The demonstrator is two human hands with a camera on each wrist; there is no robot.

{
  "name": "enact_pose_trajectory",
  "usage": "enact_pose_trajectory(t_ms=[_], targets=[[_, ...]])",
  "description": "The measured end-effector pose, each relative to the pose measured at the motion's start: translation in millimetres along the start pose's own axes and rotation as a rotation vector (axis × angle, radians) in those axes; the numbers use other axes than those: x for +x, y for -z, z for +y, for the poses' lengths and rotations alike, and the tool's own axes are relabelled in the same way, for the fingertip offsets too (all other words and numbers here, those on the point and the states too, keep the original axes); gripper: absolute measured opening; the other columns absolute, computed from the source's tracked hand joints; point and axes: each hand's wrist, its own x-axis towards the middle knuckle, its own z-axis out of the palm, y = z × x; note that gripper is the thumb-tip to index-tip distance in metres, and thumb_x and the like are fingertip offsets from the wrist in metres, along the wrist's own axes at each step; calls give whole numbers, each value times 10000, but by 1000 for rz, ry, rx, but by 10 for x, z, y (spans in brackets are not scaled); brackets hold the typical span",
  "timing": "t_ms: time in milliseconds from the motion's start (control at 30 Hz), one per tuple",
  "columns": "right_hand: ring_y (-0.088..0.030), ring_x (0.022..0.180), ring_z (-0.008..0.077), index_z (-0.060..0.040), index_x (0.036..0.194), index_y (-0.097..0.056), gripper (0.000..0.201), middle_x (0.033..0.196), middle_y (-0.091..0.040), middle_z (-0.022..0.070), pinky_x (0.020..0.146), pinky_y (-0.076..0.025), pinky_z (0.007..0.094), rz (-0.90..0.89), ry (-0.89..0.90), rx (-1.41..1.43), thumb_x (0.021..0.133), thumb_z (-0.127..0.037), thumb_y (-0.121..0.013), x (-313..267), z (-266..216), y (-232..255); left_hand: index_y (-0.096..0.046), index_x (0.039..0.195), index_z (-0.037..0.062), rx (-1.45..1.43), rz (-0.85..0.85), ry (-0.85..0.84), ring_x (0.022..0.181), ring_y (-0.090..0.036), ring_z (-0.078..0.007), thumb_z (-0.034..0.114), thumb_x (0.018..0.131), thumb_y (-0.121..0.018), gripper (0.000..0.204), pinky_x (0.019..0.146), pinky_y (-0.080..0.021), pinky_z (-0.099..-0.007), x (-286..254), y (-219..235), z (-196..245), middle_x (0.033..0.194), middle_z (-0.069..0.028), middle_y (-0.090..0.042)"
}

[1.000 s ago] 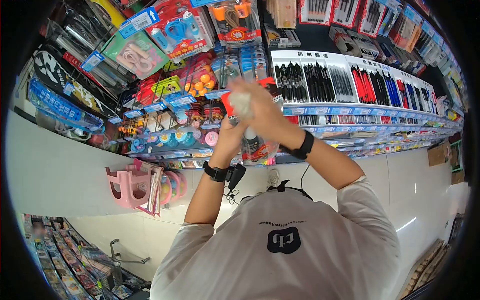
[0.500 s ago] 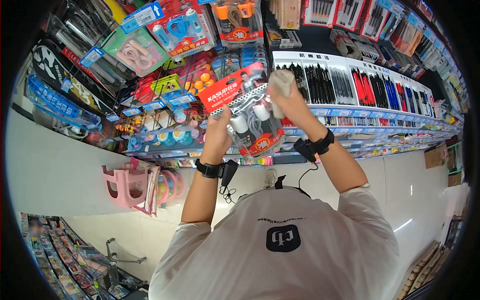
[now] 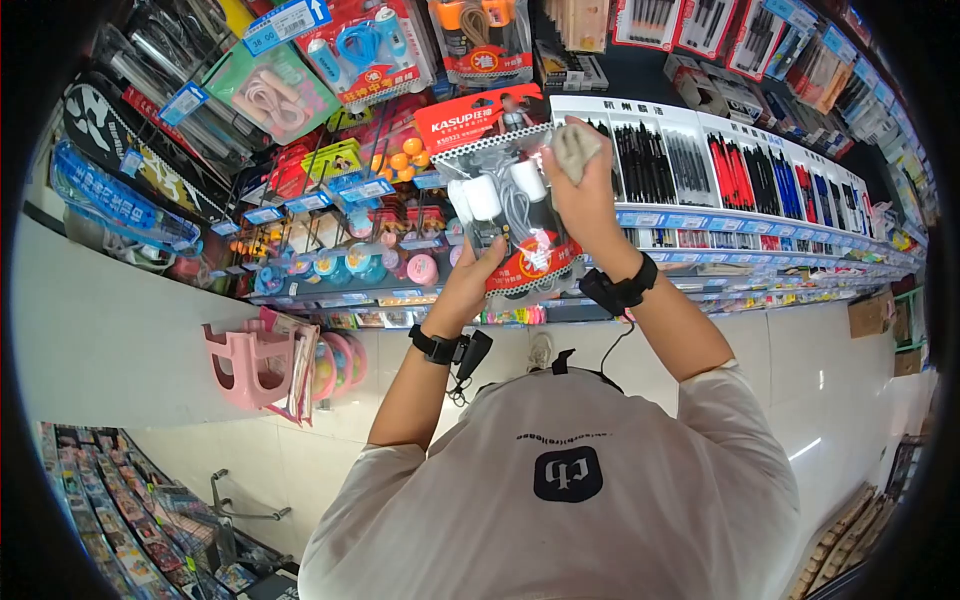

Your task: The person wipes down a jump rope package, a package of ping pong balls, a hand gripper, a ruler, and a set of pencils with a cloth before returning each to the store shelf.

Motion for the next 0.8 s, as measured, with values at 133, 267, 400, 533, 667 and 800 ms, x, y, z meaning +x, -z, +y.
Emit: enact_pose_trajectory(t_ms=[133, 267, 400, 533, 667, 800], targets=[[-379, 1335, 399, 1, 1442, -371, 736, 1473, -380, 220, 1126, -247, 500, -246, 405, -391, 851, -279, -707, -234, -261, -53, -183, 1522, 115, 14, -76, -113, 1209, -539, -170, 192, 1009, -565, 644, 1016, -471, -354, 113, 50, -24, 1374, -83, -488], [-230, 1468, 369, -14, 1513, -286, 774, 1553, -302, 221, 1181, -173, 494, -543, 529, -457, 889, -309, -636, -207, -331, -108, -131, 1547, 106, 252, -129, -199, 1292, -466, -202, 91, 987, -559, 706, 1057, -433, -340, 158, 98, 44, 1456, -103, -408], [-274, 1455, 354, -18, 1454, -391, 573, 1550, -334, 183, 1189, -171, 502, -298, 463, -428, 946, -224, -557, 61, -241, -159, -97, 1553, 70, 275, -139, -141, 1346, -376, -177, 42, 965, -570, 756, 1085, -387, -323, 78, -99, 114, 1513, -110, -322], [-350, 1419, 324, -21, 1402, -466, 541, 1510, -406, 161, 1182, -227, 481, -394, 540, -430, 936, -260, -598, 25, -397, -194, -78, 1561, 77, 372, -185, -228, 1357, -340, -167, 56, 971, -580, 775, 1087, -377, -325, 131, -7, 81, 1537, -110, -275], [-366, 1407, 323, -23, 1373, -503, 528, 1480, -443, 163, 1178, -244, 473, -467, 529, -388, 923, -276, -615, 123, -260, -158, -131, 1551, 47, 389, -163, -130, 1346, -362, -167, 38, 960, -576, 739, 1077, -385, -322, 33, -137, 201, 1506, -101, -344], [-380, 1401, 306, -34, 1373, -506, 554, 1486, -446, 141, 1173, -256, 472, -364, 524, -450, 876, -237, -644, -37, -373, -206, -198, 1527, 33, 540, -119, -336, 1296, -432, -165, 44, 955, -586, 692, 1060, -406, -324, 122, -24, 95, 1468, -100, -407]])
